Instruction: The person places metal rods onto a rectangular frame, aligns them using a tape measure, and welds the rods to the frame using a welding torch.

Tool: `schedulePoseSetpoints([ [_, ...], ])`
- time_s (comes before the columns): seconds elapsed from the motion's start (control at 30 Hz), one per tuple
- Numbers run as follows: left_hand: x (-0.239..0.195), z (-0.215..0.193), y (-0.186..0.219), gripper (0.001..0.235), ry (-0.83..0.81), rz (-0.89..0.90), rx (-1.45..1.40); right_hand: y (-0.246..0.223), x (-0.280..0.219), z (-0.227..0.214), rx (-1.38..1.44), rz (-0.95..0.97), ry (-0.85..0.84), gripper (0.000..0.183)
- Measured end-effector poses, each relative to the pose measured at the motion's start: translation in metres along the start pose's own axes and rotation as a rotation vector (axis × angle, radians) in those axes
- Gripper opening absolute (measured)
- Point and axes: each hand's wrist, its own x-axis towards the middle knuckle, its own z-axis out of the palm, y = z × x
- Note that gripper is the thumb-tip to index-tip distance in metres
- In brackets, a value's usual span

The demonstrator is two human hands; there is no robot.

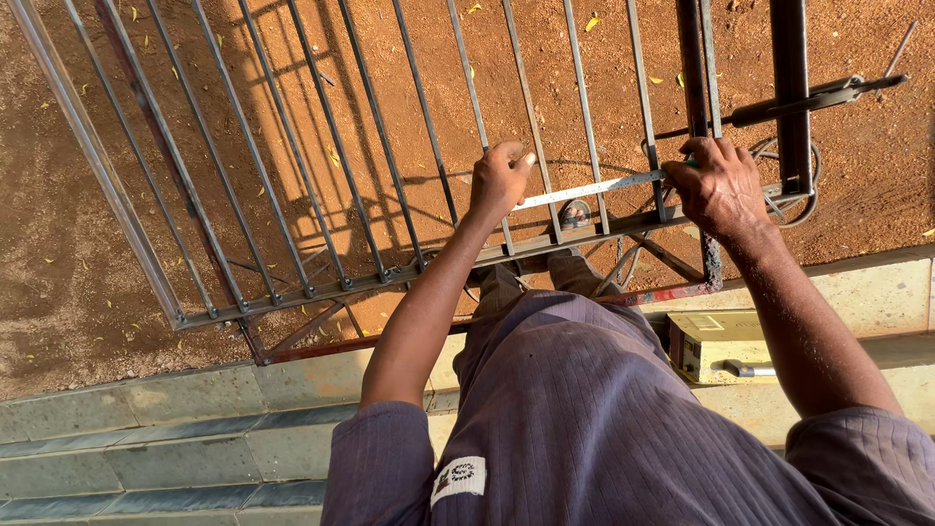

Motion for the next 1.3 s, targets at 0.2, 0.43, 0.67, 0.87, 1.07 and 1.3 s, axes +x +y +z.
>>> schedulePoseSetpoints([
  [0.2, -0.021, -0.012, 0.01, 0.033, 0.117, -0.03, -0.017, 0.002, 0.0, 0.001, -0.032, -0.013, 0.013, 0.018],
  [0.43, -0.082, -0.031, 0.027, 0.051, 0.372, 0.139, -0.082, -0.022, -0.016, -0.05, 0.06, 0.222, 0.161, 0.019],
  [0.67, -0.149, 0.002, 0.07, 0.1, 0.023, 0.723, -0.138, -0.147, 0.017, -0.066, 0.959, 0.419, 0.115, 0.024],
  [0.87, -0.155, -0.025, 0.038, 0.089, 0.113, 0.736, 0.184, -0.198, 0.034, -0.028, 1.486, 0.604, -0.006, 0.023],
  [1.07, -0.157, -0.084, 0.006, 0.05, -0.083, 0.396, 0.355, -0.188, 0.041, 0.027, 1.66, 0.741, -0.106, 0.025],
  [1.3, -0.134, -0.13, -0.025, 0.028, -0.047, 0.044, 0.505, -0.176, 0.039, 0.064, 1.39, 0.678, -0.114, 0.024],
])
